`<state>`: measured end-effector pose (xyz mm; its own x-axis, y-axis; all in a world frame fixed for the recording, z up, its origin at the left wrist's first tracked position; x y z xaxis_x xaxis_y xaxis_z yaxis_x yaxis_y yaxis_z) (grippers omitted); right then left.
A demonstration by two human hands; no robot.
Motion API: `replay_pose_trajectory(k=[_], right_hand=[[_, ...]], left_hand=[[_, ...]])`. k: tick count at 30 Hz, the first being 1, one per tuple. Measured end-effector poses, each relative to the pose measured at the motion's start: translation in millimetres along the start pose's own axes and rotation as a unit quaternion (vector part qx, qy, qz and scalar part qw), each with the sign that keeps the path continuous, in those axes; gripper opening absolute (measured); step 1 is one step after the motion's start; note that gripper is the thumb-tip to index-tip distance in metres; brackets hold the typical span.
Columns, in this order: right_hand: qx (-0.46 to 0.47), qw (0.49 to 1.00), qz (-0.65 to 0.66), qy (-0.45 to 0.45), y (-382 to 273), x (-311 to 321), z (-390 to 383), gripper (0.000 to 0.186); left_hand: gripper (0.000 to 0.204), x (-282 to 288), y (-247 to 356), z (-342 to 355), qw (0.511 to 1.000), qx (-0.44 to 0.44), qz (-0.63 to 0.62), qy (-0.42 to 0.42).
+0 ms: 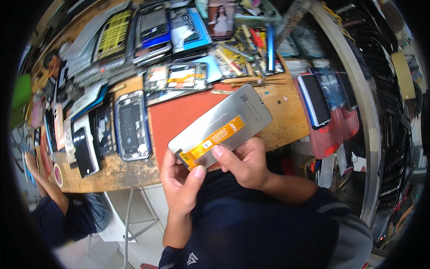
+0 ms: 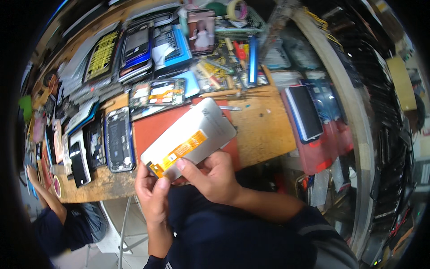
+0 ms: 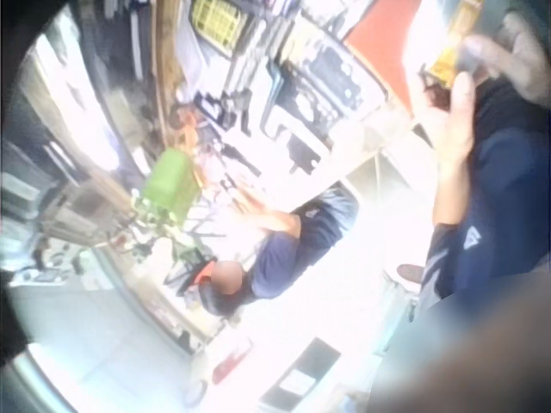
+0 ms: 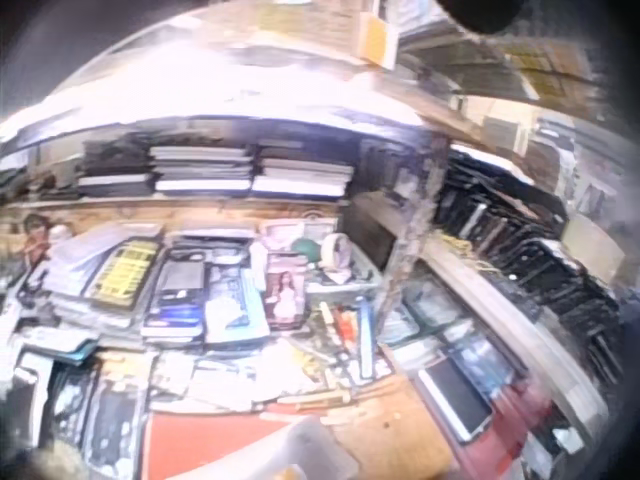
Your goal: The person disassembles a smartphone, removes the battery, and handles the internal components. They then place a new screen assembly onto the phone chassis and connect the ribbon cables. The person works at a cluttered bench with multiple phones and tools visible.
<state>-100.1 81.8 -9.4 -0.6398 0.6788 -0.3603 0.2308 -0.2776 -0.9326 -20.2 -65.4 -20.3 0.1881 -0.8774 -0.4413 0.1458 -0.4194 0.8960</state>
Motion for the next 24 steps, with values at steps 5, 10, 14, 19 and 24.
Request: replay_pose_trajectory(k=[5,10,14,19,24], right_hand=[[-0.025,1.000,-0.003,-0.006,13,-22,15,0.019],[-0.062,0.997,0.025,-0.049,17,-31,30,0.023],[-0.100,0.988,0.005,-0.117,22,-25,26,0.029],[-0.072,0.992,-0.006,-0.107,24,-12,24,0.034],[-0.088,0.985,-0.024,-0.148,9,-3,19,0.032]], left_hand=[[0.048,14,7,-12,0.999,0.024,-0.029,0.031],[0.046,40,29,-22,0.993,-0.033,-0.103,0.051],[0.021,58,33,-32,0.997,-0.008,0.012,0.074],[0.016,47,12,-33,0.996,0.066,0.018,0.053],[0.019,25,4,-26,0.989,0.119,0.082,-0.020]])
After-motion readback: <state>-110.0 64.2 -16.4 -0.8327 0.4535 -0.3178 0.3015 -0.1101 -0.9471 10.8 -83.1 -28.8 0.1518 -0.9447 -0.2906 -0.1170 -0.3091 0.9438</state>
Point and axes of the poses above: each hand's wrist, its own z-axis towards the middle knuckle, its own x-axis out of the back of the hand, y = z × x, the point moved 5 cm from there along z, towards the middle knuckle, and after that the axes turned 11 degrees about -y, right-handed, at the moved point
